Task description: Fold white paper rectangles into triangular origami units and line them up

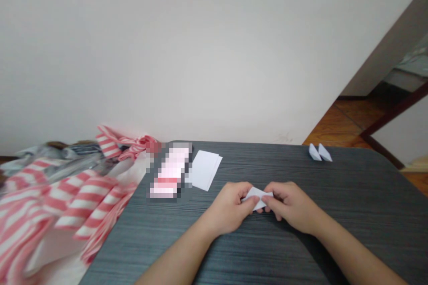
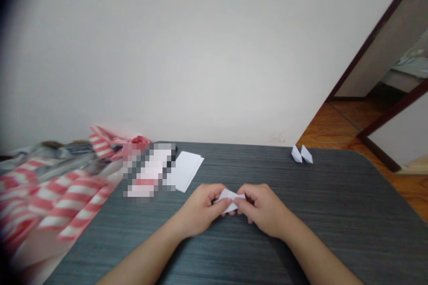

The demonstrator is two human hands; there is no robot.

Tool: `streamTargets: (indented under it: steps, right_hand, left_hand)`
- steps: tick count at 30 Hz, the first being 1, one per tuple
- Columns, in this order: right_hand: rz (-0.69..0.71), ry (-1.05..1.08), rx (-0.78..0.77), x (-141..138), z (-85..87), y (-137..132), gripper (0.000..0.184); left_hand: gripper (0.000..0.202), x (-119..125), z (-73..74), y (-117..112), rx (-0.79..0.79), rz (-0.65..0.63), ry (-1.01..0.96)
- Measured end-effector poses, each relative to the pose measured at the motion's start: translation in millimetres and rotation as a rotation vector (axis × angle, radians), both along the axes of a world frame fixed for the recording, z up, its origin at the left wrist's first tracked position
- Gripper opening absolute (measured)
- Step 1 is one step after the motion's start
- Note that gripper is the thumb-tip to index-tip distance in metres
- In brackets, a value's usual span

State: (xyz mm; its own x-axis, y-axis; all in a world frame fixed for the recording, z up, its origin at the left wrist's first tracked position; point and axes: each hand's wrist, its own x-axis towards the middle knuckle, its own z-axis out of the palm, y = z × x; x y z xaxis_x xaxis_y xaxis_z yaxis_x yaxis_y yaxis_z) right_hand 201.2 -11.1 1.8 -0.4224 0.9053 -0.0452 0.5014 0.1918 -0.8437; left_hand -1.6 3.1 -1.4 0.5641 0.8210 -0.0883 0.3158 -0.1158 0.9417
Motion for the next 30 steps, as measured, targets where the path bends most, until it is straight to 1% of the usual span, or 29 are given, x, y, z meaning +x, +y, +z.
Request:
streamTargets:
  steps: [3, 8, 13, 18, 21, 24, 30]
  right_hand:
    - [-0.006, 0.004, 0.005, -0.9, 1.2, -0.3, 0.024]
    - [-0.005, 0.022, 0.027, 0.2, -0.8, -0.5, 0.024]
    - [0.009, -0.015, 0.056, 0.2, -3.2, -0.5, 0.021]
    - [0.041, -0.005, -0.001, -1.6, 0.1, -1.5, 0.022]
    - [0.034, 0.009, -0.031, -2.6, 3.3, -1.6, 0.022]
    - [0.006, 0.018, -0.03, -2.2, 4.4, -1.5, 0.023]
    - [-0.038, 0.032, -0.056, -1.4, 3.2, -1.1, 0.024]
  left_hand:
    - [0.023, 0.1, 0.3, 0.0, 0.012, -0.005, 0.002]
    - [0.028, 1.0, 1.2, -0.9, -0.016, -0.01, -0.033]
    - [0.027, 0.7, 2.2, -1.6, 0.012, -0.004, -0.023]
    - [0.028, 0.3, 3.3, -1.9, 0.03, -0.018, -0.005]
    - [0.028, 0.7, 2.8, -1.8, 0.035, -0.014, -0.017]
    - [0.028, 0.6, -0.1, -1.3, 0.038, -0.003, -0.019]
    - [0.033, 0.0, -4.8, -1.1, -0.038, 0.036, -0.023]
